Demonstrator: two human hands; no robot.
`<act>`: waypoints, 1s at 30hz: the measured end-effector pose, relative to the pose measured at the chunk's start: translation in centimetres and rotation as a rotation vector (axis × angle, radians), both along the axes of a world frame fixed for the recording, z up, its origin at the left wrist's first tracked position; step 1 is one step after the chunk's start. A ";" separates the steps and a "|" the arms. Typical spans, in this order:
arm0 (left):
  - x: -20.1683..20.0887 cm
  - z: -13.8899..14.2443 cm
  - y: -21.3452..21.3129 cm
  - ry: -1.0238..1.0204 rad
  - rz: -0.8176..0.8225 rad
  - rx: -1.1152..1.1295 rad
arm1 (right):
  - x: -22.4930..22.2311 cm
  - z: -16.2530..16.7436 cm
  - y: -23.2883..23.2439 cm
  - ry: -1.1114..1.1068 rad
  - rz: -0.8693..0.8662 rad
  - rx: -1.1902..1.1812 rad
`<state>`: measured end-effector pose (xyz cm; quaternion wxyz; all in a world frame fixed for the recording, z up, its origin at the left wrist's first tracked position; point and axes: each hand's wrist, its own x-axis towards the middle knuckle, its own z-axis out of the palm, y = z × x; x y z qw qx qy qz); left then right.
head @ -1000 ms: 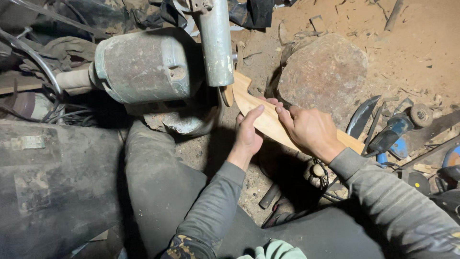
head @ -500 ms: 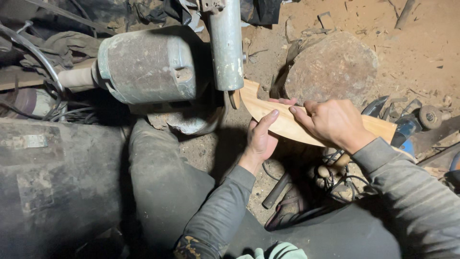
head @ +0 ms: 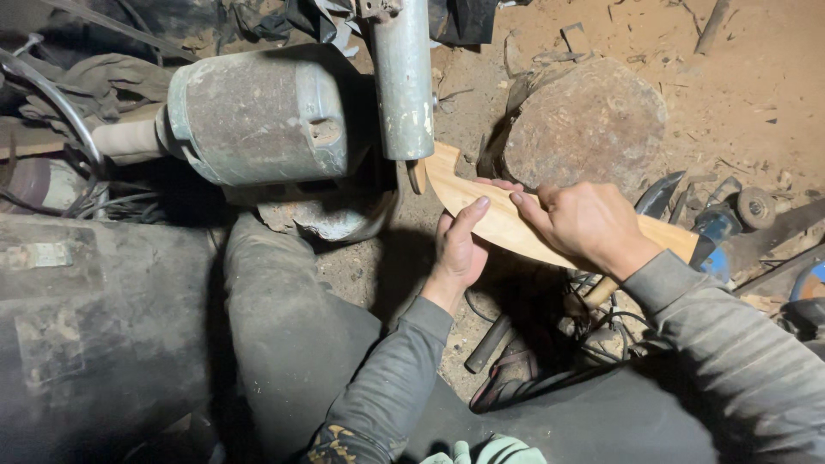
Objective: The person sits on the ground and shapes a curved wooden piece. They first use a power drill and a sanding block on the wood, then repeatedly press the wood's edges against a stationary belt sander, turning the piece to smooth different surfaces.
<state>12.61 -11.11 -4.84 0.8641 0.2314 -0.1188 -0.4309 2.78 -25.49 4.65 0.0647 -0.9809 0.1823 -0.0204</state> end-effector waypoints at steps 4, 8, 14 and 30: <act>0.5 -0.4 0.0 0.028 0.027 0.009 | 0.2 0.5 1.3 -0.002 -0.050 0.048; 0.7 -0.8 -0.3 0.021 0.071 0.032 | 0.7 0.6 2.4 0.023 -0.142 0.097; 1.8 -0.6 -0.8 0.090 0.085 0.001 | 2.4 -0.1 4.5 0.019 -0.314 0.235; 0.1 0.2 -0.2 0.078 0.040 -0.022 | 0.3 -0.2 0.8 0.009 -0.043 0.094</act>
